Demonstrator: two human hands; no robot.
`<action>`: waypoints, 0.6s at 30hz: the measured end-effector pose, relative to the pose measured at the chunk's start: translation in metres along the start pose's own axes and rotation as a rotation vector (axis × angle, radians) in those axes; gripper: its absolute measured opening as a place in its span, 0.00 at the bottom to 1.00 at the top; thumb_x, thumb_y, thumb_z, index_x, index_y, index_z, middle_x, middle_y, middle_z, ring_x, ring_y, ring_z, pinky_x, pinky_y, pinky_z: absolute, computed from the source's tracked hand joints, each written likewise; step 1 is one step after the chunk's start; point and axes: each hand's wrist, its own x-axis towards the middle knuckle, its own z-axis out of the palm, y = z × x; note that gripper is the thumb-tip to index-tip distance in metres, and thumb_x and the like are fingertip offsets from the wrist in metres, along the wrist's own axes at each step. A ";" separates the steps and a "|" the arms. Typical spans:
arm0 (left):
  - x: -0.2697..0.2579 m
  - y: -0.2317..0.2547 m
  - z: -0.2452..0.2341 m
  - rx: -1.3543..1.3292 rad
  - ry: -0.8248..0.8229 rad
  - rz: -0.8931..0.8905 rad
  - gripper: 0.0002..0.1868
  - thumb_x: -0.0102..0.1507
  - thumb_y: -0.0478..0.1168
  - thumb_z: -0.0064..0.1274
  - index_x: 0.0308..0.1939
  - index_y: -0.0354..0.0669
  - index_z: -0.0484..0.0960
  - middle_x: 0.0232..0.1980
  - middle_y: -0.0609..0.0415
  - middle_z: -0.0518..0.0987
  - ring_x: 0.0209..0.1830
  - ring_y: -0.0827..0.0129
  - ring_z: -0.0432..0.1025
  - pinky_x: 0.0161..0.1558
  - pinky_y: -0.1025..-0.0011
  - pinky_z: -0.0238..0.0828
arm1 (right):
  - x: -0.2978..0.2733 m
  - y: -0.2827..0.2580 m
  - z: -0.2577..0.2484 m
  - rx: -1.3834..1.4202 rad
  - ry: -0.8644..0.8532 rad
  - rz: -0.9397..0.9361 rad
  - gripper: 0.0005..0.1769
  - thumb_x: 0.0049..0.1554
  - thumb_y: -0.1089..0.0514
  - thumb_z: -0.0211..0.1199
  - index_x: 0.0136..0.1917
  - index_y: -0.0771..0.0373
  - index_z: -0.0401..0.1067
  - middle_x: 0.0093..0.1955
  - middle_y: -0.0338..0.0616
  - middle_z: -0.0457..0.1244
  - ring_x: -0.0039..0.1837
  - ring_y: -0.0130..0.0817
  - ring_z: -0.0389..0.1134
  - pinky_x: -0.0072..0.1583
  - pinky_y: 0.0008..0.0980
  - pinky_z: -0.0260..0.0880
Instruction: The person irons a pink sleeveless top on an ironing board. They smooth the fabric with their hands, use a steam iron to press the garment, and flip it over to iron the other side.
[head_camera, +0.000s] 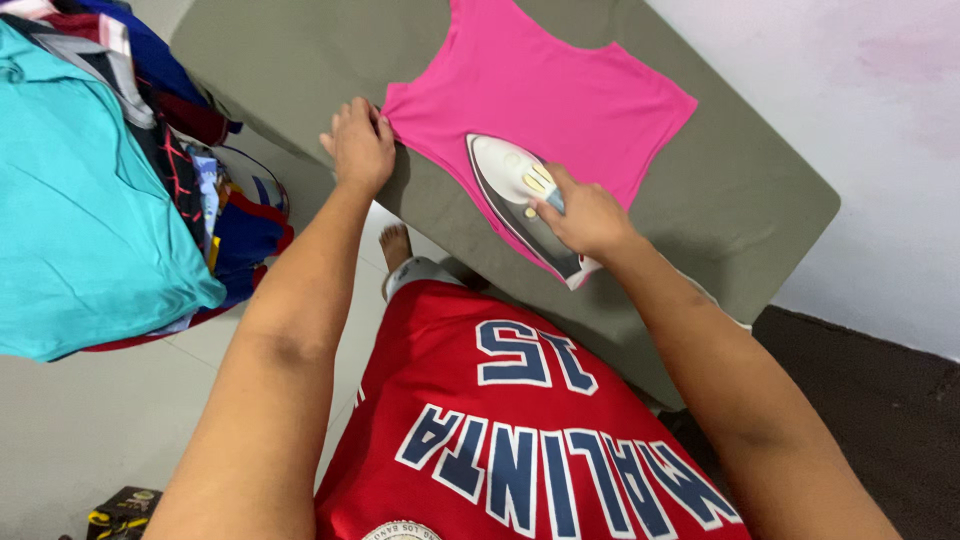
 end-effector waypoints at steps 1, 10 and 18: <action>0.001 -0.001 -0.003 -0.028 -0.016 0.011 0.10 0.69 0.44 0.54 0.50 0.46 0.75 0.48 0.51 0.75 0.54 0.57 0.68 0.57 0.52 0.53 | -0.002 0.000 0.000 -0.005 -0.004 0.001 0.36 0.62 0.37 0.56 0.76 0.56 0.57 0.46 0.62 0.71 0.47 0.59 0.72 0.51 0.56 0.72; 0.006 -0.002 -0.017 0.044 -0.022 0.387 0.14 0.67 0.41 0.53 0.56 0.48 0.75 0.49 0.48 0.78 0.52 0.54 0.70 0.54 0.53 0.54 | -0.086 0.023 -0.001 0.069 -0.191 0.335 0.34 0.61 0.36 0.51 0.77 0.47 0.57 0.38 0.56 0.71 0.38 0.49 0.77 0.46 0.45 0.76; 0.016 -0.015 -0.019 -0.039 -0.135 0.396 0.08 0.66 0.38 0.50 0.48 0.56 0.81 0.46 0.52 0.79 0.52 0.56 0.71 0.52 0.55 0.57 | -0.075 0.020 0.007 0.066 -0.039 0.270 0.32 0.59 0.36 0.57 0.73 0.47 0.64 0.38 0.58 0.70 0.43 0.53 0.75 0.48 0.51 0.73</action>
